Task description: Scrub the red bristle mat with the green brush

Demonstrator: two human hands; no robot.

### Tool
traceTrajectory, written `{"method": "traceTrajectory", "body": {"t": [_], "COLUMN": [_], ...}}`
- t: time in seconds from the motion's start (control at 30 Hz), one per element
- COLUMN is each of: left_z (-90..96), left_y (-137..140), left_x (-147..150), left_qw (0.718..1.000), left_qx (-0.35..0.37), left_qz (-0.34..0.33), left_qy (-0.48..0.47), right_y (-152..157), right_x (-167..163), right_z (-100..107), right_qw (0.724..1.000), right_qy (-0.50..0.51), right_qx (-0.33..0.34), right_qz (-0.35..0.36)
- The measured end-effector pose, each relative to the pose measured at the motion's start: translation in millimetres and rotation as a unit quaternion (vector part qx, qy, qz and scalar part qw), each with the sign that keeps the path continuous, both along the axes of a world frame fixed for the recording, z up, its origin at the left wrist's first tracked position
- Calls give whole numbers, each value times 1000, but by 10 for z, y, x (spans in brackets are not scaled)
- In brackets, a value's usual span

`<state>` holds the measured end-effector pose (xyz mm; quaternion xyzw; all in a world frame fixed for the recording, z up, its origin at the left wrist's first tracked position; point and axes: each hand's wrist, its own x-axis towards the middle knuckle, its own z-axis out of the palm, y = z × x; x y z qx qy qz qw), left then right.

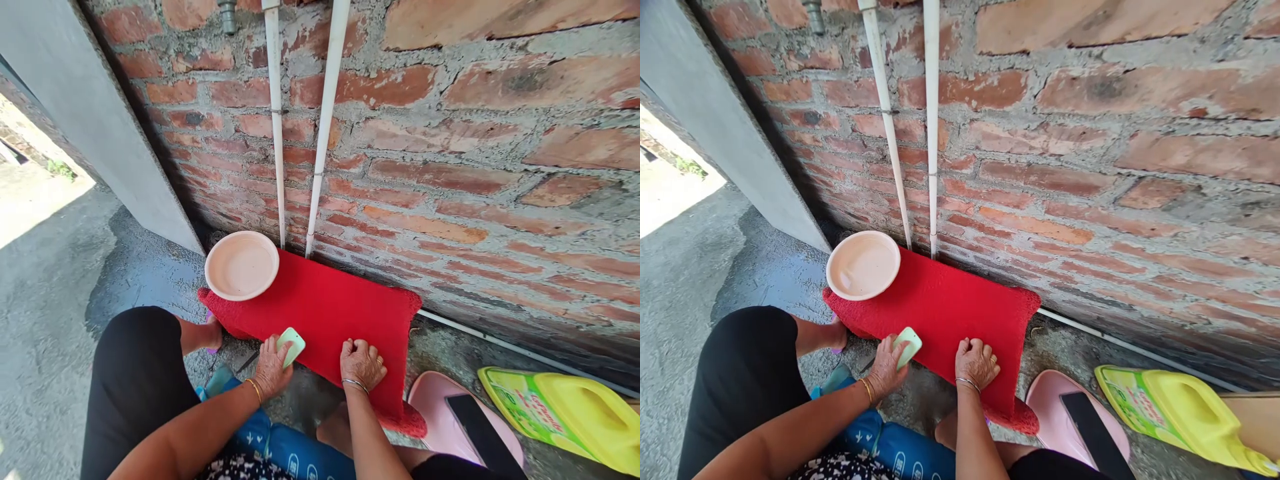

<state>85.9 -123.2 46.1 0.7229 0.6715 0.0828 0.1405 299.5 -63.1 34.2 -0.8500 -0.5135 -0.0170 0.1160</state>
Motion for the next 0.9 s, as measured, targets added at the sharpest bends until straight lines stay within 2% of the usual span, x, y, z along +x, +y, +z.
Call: {"method": "traceTrajectory", "body": {"t": [0.07, 0.17, 0.23, 0.27, 0.33, 0.4, 0.47, 0.53, 0.6, 0.7, 0.77, 0.83, 0.9], "left_z": [102, 243, 278, 273, 231, 172, 131, 133, 181, 297, 355, 366, 323], "left_y": [119, 306, 343, 322, 212, 56, -68, -89, 21, 352, 563, 673, 664], "left_x": [-216, -569, -646, -616, -434, -166, 77, 200, 169, -52, -172, -175, -48], "left_qw": [994, 959, 941, 942, 962, 990, 997, 993, 996, 992, 981, 976, 981], "left_qx": [6, 11, -3, -10, -24, -47, -78, -84, -64, -28, -28, -36, -40], "left_qz": [103, 276, 329, 327, 260, 126, -12, -74, -35, 124, 193, 212, 184], "left_qy": [20, 59, 78, 81, 72, 42, -2, -40, -53, -19, 12, 40, 55], "right_y": [1, -1, -3, -3, -3, -2, -2, -2, -4, -7, -8, -6, -5], "right_x": [-1, -1, 1, 1, 0, -2, -5, -8, -9, -6, -4, -2, 1], "right_z": [-24, -33, -29, -27, -27, -32, -41, -49, -53, -46, -35, -26, -26], "right_qw": [1000, 1000, 1000, 1000, 1000, 1000, 999, 999, 999, 1000, 1000, 1000, 1000], "right_qy": [-6, -6, -2, -1, -3, -8, -14, -17, -16, -9, -7, -10, -14], "right_qx": [16, 21, 19, 19, 22, 27, 29, 29, 28, 24, 23, 23, 23], "right_qz": [1, 5, 5, 5, 4, 5, 3, 0, 1, 4, 3, 4, 5]}}
